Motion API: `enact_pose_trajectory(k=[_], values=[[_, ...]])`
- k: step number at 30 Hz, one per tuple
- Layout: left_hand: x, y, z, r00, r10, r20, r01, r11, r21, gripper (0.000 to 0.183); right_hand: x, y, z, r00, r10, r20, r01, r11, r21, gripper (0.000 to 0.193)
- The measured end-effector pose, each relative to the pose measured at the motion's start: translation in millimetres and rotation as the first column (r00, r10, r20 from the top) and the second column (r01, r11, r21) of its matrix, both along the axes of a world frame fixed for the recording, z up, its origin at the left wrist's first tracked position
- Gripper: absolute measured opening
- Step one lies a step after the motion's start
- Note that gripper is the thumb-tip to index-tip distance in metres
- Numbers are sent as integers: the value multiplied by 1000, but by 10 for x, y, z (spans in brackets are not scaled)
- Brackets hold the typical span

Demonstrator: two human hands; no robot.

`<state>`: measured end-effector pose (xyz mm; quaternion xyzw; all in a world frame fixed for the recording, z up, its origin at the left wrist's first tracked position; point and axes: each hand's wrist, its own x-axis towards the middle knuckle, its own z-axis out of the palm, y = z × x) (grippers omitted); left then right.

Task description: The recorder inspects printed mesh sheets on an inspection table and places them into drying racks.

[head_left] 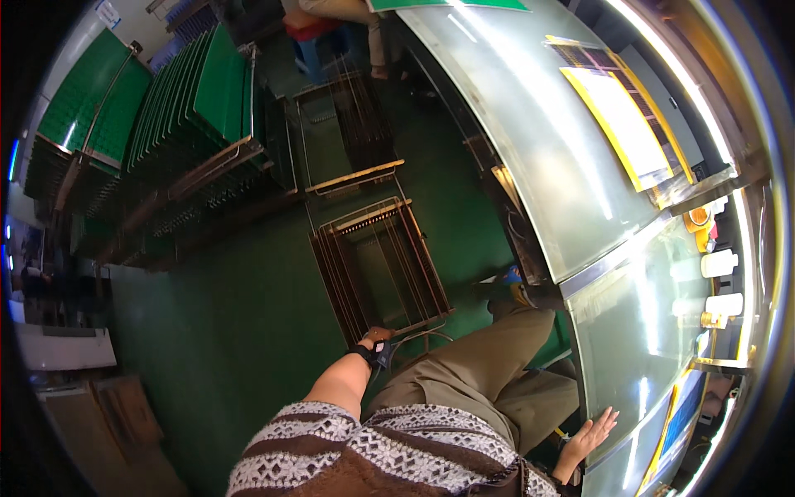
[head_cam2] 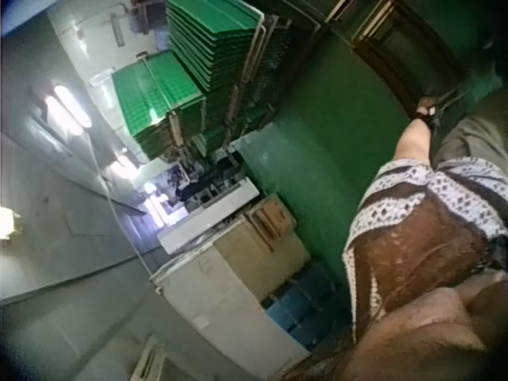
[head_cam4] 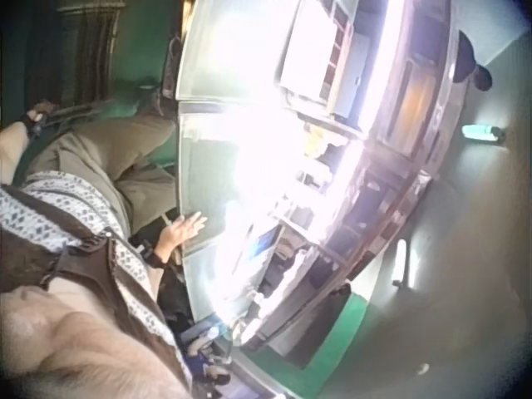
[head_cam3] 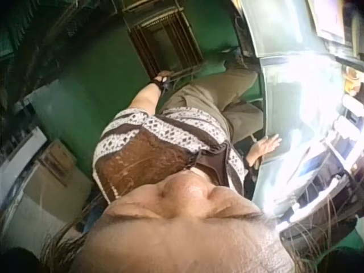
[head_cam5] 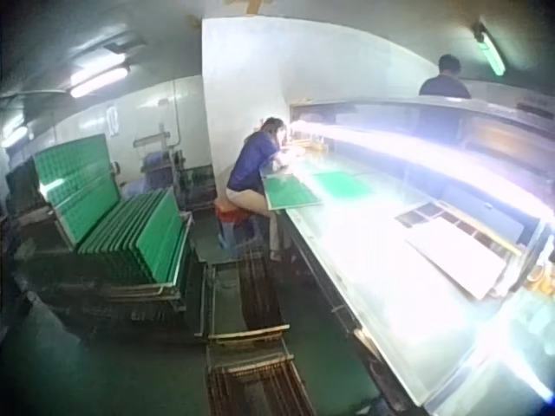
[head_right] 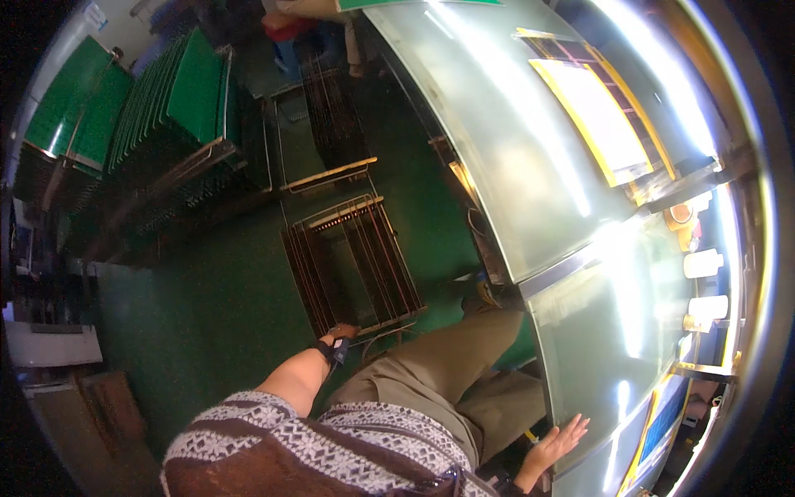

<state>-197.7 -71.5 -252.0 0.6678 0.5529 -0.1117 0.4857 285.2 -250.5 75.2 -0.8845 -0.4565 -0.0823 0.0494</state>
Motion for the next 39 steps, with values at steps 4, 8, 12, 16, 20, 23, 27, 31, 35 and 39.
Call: enact_pose_trajectory(k=[4,8,12,16,20,23,27,31,35,39], values=[[102,57,-76,992,-123,5,122,992,32,35,-66,111,3,999,-16,32,17,1000,-1,47],[210,183,221,969,-159,188,98,949,300,23,-126,50,45,992,-89,86,86,995,43,47],[-21,431,364,832,-96,546,-6,983,182,16,-227,37,134,986,-165,32,160,980,116,49],[634,1013,1614,953,-102,284,49,981,189,16,-323,104,238,990,-136,-46,143,969,201,48],[1775,1198,2613,923,-223,312,136,951,280,16,-280,146,155,985,-171,-7,166,943,288,46],[2346,1016,2836,855,-368,367,260,914,311,16,-340,81,201,995,-97,-9,94,929,358,45],[2895,790,2831,733,-565,379,478,824,305,16,-379,-82,230,986,-164,-30,163,916,365,44],[2990,701,2746,718,-589,371,510,808,295,16,-309,-175,206,992,-54,-114,98,901,422,42],[3115,732,2708,712,-600,364,508,799,321,16,-136,-631,355,966,-38,-256,221,636,740,13],[3292,686,2679,685,-652,326,554,756,348,16,-217,-1619,254,795,-494,-352,571,415,708,13]])
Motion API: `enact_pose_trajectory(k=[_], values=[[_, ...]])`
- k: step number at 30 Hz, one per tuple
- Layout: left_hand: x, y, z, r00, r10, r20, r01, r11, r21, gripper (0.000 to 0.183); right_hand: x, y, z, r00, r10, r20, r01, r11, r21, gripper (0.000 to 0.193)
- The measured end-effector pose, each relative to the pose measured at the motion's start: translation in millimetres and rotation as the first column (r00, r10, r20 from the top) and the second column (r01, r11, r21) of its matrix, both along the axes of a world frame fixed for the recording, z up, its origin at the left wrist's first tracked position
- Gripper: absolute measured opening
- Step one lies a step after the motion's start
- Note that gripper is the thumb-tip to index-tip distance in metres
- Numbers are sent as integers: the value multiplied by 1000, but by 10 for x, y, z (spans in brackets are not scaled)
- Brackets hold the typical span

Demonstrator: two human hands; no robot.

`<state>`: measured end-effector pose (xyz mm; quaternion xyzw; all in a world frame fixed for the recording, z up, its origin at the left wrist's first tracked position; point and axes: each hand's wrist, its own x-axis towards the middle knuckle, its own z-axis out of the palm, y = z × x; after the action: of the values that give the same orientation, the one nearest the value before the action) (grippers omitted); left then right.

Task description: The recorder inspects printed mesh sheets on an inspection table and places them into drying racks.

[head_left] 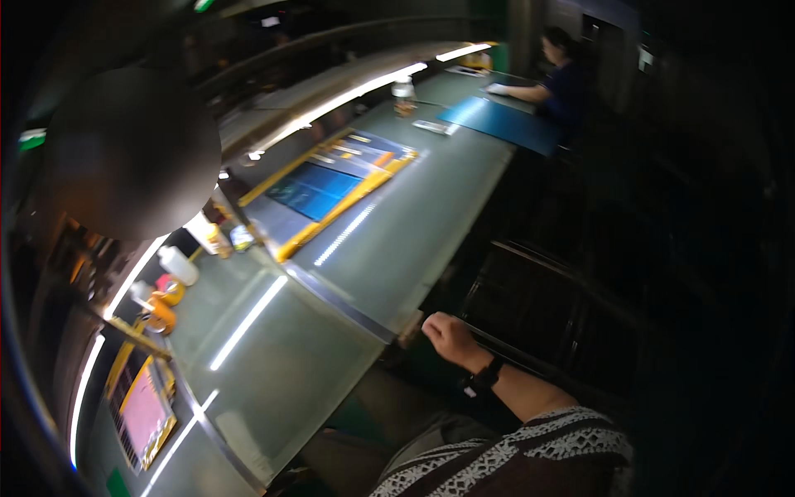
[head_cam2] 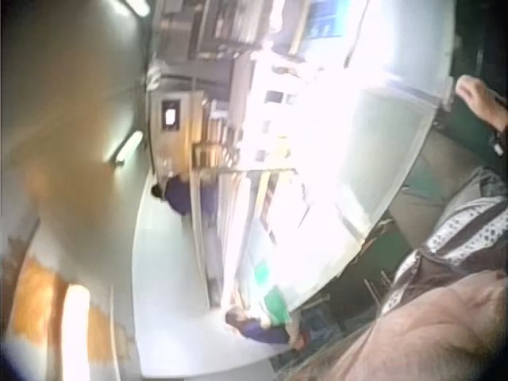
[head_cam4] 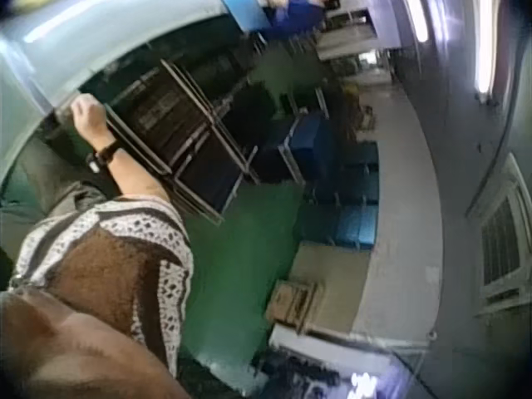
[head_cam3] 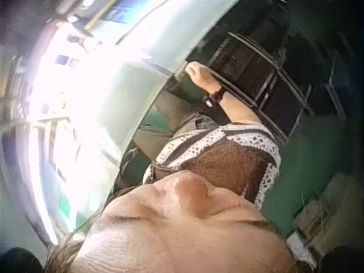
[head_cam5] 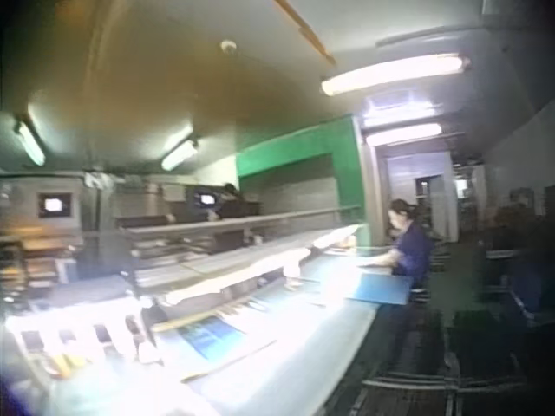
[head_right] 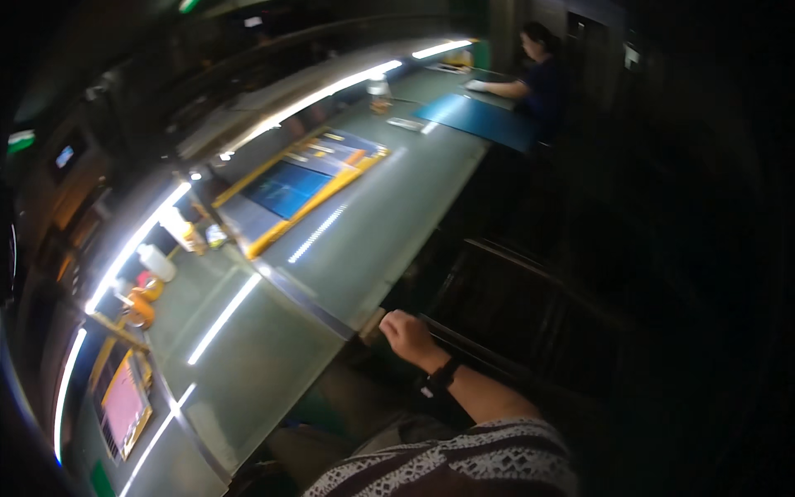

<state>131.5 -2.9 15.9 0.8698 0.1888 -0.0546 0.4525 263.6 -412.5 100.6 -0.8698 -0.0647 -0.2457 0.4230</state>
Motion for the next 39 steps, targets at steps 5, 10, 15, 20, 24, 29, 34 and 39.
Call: enact_pose_trajectory(k=[5,10,15,20,24,29,34,39], values=[[189,-107,-121,996,-84,-31,84,996,16,17,-549,-1022,-564,786,-368,-496,237,922,-306,18],[213,-152,-186,995,-91,-51,93,995,38,17,-390,-1804,-997,694,-496,-522,519,847,-114,19],[183,-121,-191,994,-66,-88,74,993,90,17,146,-2198,-1237,523,-659,-541,651,718,-246,22],[140,-74,-202,990,-15,-140,36,988,153,18,420,-2174,-1322,357,-732,-581,706,619,-346,23],[101,-41,-244,981,22,-190,17,980,199,18,536,-2077,-1088,272,-626,-731,707,646,-290,26],[-17,14,-287,969,84,-233,-28,972,233,19,647,-2002,-961,199,-666,-719,595,665,-451,26],[-182,32,-419,949,118,-293,-49,971,233,19,550,-2276,-1161,168,-697,-697,598,634,-490,37],[-740,230,-562,899,258,-355,-158,945,287,20,746,-2150,-1454,221,-727,-651,522,651,-550,27]])
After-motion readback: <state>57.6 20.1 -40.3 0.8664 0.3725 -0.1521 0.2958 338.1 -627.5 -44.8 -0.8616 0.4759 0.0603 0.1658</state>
